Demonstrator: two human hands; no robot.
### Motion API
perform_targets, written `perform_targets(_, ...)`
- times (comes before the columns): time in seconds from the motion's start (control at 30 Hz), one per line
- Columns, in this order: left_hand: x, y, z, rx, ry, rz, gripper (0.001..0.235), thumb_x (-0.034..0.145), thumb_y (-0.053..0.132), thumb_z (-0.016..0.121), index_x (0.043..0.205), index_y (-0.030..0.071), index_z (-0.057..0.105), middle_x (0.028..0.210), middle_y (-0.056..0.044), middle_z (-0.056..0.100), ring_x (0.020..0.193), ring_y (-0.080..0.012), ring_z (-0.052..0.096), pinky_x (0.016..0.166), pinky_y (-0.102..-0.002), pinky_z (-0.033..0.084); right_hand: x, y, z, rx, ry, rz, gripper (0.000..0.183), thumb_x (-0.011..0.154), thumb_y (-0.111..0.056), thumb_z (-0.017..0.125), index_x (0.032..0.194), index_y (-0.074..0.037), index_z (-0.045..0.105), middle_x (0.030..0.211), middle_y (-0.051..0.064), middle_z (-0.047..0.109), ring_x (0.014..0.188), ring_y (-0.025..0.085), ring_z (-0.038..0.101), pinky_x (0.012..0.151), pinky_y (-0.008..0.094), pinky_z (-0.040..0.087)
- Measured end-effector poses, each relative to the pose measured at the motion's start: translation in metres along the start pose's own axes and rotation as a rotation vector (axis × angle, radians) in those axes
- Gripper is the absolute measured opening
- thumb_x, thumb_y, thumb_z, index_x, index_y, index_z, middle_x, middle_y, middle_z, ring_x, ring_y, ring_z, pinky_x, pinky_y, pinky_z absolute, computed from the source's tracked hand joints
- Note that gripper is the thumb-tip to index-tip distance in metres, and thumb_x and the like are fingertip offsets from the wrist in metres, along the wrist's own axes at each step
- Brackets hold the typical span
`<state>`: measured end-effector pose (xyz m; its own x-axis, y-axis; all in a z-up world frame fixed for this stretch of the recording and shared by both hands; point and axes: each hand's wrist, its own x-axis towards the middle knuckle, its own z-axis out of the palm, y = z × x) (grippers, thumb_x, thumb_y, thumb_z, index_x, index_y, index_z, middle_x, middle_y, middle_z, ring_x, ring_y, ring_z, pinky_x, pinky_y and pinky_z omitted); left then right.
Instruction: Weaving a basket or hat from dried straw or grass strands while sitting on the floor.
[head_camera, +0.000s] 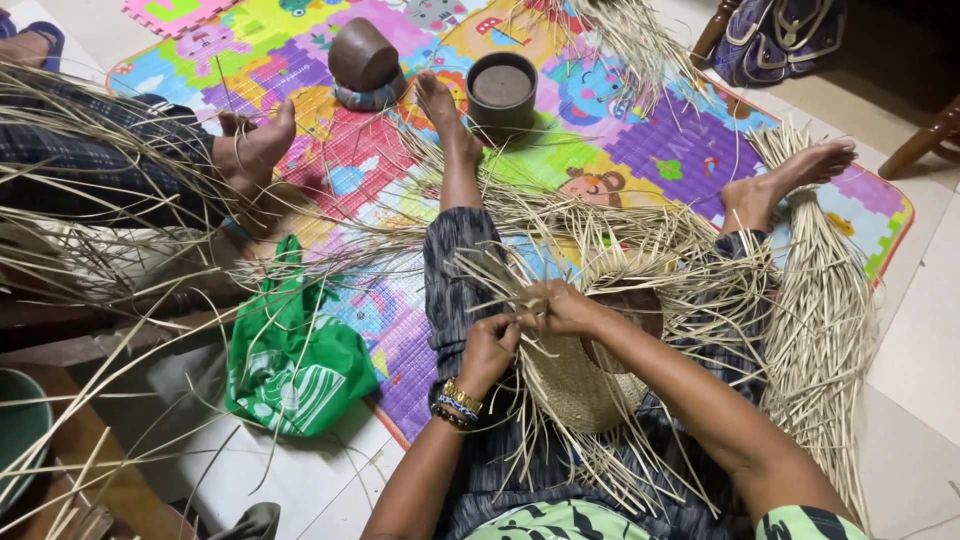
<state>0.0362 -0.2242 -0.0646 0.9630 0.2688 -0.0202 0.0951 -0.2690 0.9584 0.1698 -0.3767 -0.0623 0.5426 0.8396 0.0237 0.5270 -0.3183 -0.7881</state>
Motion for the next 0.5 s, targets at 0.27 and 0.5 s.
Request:
perform_targets(0.27, 0.019, -0.045, 0.008, -0.238, -0.064, -0.274, 0.019, 0.086, 0.024, 0.070, 0.081, 0.008, 0.080, 0.066, -0.009, 0.071, 0.065, -0.0148, 0.063, 0.060, -0.029, 0.052, -0.033, 0.040, 0.004, -0.530, -0.079, -0.490, 0.034, 0.104, -0.044, 0.050, 0.121, -0.024, 0.071, 0.118, 0.002, 0.074, 0.107, 0.027, 0.062, 0.087, 0.040, 0.044)
perform_targets(0.5, 0.012, -0.016, 0.003, -0.279, -0.108, -0.203, 0.023, 0.093, 0.022, 0.069, 0.088, 0.001, 0.078, 0.076, -0.013, 0.072, 0.077, -0.0170, 0.060, 0.066, -0.033, 0.054, -0.014, 0.015, 0.007, -0.477, 0.127, -0.424, 0.011, 0.098, -0.034, 0.063, 0.095, -0.023, 0.065, 0.068, -0.004, 0.065, 0.069, 0.020, 0.065, 0.080, 0.036, 0.049)
